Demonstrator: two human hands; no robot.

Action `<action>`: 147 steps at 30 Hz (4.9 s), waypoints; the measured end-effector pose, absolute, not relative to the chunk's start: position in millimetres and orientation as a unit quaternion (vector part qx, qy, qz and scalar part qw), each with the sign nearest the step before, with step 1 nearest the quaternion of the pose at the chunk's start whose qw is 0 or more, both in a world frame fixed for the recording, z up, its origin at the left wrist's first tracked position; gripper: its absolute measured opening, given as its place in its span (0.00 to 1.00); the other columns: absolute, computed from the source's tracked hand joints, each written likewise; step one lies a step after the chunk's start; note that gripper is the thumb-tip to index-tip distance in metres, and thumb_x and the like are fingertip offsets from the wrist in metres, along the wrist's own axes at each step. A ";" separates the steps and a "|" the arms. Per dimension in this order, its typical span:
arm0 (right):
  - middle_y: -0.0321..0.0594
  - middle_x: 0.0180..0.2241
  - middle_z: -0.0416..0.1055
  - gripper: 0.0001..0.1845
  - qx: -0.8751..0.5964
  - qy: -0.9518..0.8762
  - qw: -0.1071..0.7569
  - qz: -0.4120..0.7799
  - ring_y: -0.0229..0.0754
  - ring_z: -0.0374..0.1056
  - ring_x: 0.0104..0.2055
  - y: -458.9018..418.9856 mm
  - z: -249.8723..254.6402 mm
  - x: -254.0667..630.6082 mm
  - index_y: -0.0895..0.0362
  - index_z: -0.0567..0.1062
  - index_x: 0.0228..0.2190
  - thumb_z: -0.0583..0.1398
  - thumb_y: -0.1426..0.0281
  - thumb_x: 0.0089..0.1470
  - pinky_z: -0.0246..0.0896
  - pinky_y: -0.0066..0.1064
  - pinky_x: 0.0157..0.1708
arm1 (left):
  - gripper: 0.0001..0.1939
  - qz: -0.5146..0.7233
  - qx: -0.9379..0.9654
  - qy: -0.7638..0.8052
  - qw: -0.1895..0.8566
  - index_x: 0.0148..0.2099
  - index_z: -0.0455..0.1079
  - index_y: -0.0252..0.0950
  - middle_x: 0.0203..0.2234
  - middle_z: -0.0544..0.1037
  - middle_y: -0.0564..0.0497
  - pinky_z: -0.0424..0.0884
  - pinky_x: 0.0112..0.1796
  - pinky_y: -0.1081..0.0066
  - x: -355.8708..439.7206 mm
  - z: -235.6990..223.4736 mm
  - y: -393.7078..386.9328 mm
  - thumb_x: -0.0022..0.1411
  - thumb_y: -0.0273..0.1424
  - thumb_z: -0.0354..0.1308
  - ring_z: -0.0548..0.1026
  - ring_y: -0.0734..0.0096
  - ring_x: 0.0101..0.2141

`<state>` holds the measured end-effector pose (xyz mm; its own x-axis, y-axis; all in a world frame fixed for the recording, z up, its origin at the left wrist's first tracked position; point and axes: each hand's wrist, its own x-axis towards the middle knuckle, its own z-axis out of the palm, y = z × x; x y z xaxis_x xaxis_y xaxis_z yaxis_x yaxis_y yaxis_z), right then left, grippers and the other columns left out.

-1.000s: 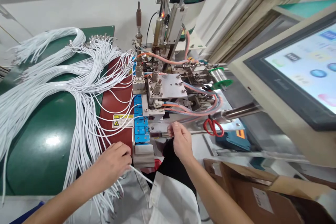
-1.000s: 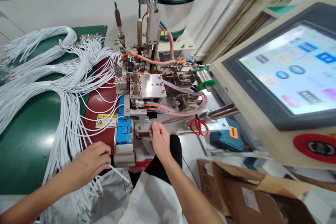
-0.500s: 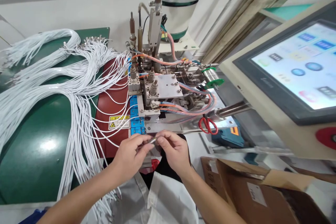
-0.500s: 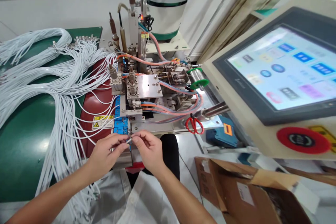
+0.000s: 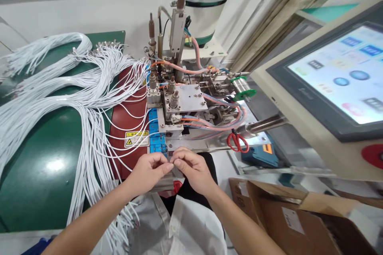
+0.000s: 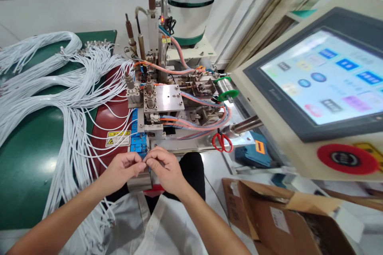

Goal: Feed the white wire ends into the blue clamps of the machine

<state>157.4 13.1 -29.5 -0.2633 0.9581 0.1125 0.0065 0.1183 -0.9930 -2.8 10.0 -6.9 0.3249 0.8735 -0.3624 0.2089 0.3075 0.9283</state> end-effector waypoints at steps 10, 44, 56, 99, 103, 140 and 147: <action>0.38 0.25 0.68 0.08 -0.484 -0.449 0.503 0.558 0.37 0.64 0.28 2.0 -32.2 140.0 0.57 0.73 0.24 0.57 0.68 0.50 0.61 0.29 0.28 | 0.09 0.306 0.468 0.589 0.584 0.33 0.72 0.33 0.20 0.72 0.54 0.65 0.28 0.74 -3.4 -14.6 4.8 0.52 0.34 0.57 0.67 0.75 0.23; 0.35 0.23 0.64 0.05 -0.472 -0.674 0.410 0.394 0.35 0.61 0.25 13.6 -19.6 148.8 0.56 0.67 0.22 0.57 0.75 0.46 0.57 0.26 0.25 | 0.07 0.326 0.529 0.579 0.528 0.30 0.70 0.34 0.23 0.74 0.52 0.66 0.29 0.76 -3.2 -21.7 -3.5 0.55 0.32 0.54 0.70 0.74 0.26; 0.34 0.22 0.62 0.08 -0.504 -0.533 0.452 0.508 0.35 0.59 0.25 6.4 -26.9 134.7 0.57 0.68 0.21 0.56 0.70 0.49 0.55 0.27 0.26 | 0.06 0.322 0.584 0.603 0.438 0.31 0.69 0.34 0.24 0.74 0.53 0.66 0.29 0.77 -5.6 -14.2 -3.8 0.56 0.29 0.52 0.70 0.74 0.26; 0.36 0.21 0.69 0.09 -0.635 -0.605 0.313 0.365 0.38 0.63 0.24 28.9 -58.6 136.9 0.56 0.70 0.21 0.53 0.68 0.47 0.56 0.27 0.26 | 0.09 0.230 0.753 0.569 0.238 0.36 0.70 0.37 0.31 0.74 0.50 0.69 0.36 0.68 -35.0 -33.0 24.9 0.58 0.23 0.49 0.72 0.69 0.33; 0.36 0.20 0.69 0.09 -0.632 -0.593 0.292 0.404 0.38 0.63 0.23 32.7 -60.6 138.9 0.56 0.70 0.20 0.53 0.69 0.47 0.56 0.27 0.24 | 0.10 0.218 0.757 0.569 0.236 0.36 0.70 0.36 0.31 0.74 0.50 0.69 0.37 0.67 -34.6 -33.4 26.1 0.58 0.22 0.48 0.72 0.69 0.33; 0.31 0.16 0.58 0.21 -0.627 -0.544 0.394 0.395 0.35 0.56 0.21 36.5 -83.8 134.7 0.56 0.63 0.17 0.49 0.58 0.55 0.51 0.26 0.23 | 0.13 0.120 0.863 0.487 0.064 0.45 0.69 0.29 0.37 0.75 0.42 0.67 0.41 0.61 -36.1 -26.0 15.5 0.60 0.20 0.46 0.71 0.63 0.36; 0.34 0.17 0.60 0.23 -0.585 -0.445 0.494 0.464 0.35 0.56 0.20 30.9 -78.4 153.5 0.58 0.67 0.19 0.50 0.54 0.53 0.53 0.26 0.21 | 0.12 0.050 0.888 0.430 0.156 0.40 0.69 0.36 0.36 0.73 0.47 0.66 0.39 0.66 -66.7 -1.2 -12.8 0.60 0.21 0.47 0.68 0.66 0.38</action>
